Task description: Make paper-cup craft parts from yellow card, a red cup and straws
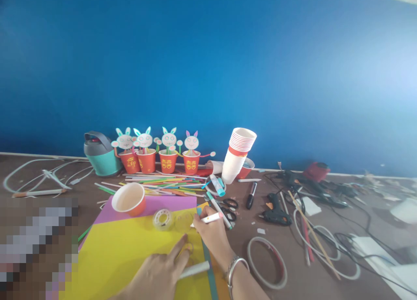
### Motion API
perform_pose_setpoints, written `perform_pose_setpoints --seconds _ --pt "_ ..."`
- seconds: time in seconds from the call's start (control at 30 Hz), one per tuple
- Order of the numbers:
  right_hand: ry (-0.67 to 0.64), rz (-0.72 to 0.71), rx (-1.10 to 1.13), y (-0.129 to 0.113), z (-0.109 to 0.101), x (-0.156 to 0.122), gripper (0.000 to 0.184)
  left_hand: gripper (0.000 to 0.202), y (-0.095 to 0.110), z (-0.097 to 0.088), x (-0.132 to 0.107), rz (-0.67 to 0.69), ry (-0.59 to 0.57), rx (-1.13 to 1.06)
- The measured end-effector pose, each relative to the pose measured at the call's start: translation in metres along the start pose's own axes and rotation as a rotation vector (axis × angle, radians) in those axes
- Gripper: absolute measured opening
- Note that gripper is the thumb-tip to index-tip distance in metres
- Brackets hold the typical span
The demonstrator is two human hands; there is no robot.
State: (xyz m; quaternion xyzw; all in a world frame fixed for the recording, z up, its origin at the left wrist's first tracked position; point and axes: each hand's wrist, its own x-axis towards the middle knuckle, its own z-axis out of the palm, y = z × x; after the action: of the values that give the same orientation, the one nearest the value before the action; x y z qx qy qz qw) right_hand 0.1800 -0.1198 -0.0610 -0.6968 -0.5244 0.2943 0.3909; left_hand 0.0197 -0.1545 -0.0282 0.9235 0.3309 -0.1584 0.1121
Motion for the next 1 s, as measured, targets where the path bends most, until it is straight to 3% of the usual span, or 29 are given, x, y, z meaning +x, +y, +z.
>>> perform_pose_setpoints --seconds 0.63,0.83,0.93,1.0 --pt "0.052 -0.016 0.001 0.0015 0.0001 0.0011 0.025 0.055 0.0007 -0.0028 -0.0009 -0.008 0.002 -0.001" --pt "0.098 0.002 0.221 0.0018 -0.0042 0.0013 0.035 0.053 -0.0007 0.0 -0.0009 0.015 -0.004 -0.018" --pt "0.151 -0.055 0.233 -0.0033 -0.0035 -0.0035 0.034 0.054 -0.0005 -0.0014 -0.0022 0.01 0.003 -0.03" --pt "0.106 -0.094 0.197 -0.0061 -0.0011 -0.0069 0.028 0.054 -0.0001 -0.0011 -0.0029 0.0 0.014 -0.033"
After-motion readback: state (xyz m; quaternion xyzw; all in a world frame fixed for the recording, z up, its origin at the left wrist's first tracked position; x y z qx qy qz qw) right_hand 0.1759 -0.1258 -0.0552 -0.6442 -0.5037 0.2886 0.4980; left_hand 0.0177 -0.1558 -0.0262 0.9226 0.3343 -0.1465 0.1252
